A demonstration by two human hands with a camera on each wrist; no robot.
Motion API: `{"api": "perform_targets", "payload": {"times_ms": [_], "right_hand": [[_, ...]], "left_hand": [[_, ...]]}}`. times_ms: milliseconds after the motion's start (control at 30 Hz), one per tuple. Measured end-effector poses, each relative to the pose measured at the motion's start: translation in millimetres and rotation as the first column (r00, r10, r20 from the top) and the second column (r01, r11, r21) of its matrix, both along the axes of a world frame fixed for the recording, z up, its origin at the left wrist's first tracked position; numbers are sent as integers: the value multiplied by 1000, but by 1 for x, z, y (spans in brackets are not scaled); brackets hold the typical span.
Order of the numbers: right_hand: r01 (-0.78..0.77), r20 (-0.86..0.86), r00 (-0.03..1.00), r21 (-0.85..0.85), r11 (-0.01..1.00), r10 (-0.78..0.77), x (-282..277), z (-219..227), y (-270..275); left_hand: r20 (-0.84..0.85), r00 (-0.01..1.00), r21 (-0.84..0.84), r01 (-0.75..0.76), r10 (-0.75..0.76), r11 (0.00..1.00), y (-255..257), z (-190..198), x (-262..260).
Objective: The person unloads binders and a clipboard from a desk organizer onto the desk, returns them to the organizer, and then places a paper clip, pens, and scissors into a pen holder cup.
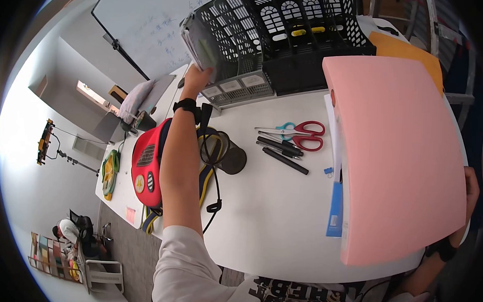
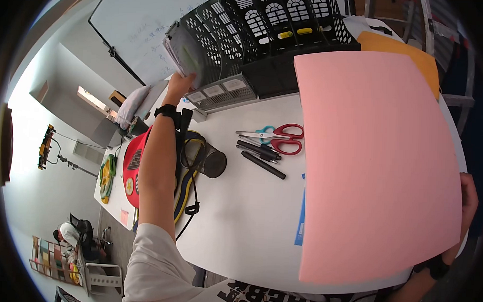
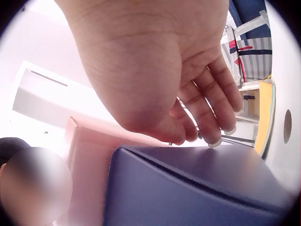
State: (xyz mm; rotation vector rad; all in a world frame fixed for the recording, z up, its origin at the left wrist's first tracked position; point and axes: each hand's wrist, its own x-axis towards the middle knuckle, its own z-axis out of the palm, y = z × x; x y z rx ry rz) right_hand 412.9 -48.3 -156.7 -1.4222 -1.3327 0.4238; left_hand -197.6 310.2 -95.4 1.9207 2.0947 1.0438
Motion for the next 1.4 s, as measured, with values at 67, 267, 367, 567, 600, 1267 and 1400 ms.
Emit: {"api": "perform_targets", "payload": {"times_ms": [67,267,367,567,600,1267,1400], "right_hand": [[5,1,1000,-2,1000,-5,-7,3,0],[-8,39,999,94,996,4,-10,4,2],[0,46,999,80,997,-4,-11,4,3],[-34,22,999,-11,999,34,-8,12,-6],[-54,31,998,-28,998,55,-5,11,-5],[-291,176,947,122,949,268,-35,59,-42],[-325,340,898,89,941,278,-51,64,-46]], "left_hand": [[-13,999,29,-38,38,999,15,-7,-14],[-143,952,307,-218,272,926,21,-22,-46],[-44,974,162,-213,223,963,28,-32,-65],[-114,980,78,-152,160,985,24,-35,-74],[-134,980,62,-139,146,988,30,-39,-83],[398,876,-475,450,-271,756,-181,71,93],[798,515,-418,847,-313,329,-271,43,171]]}}
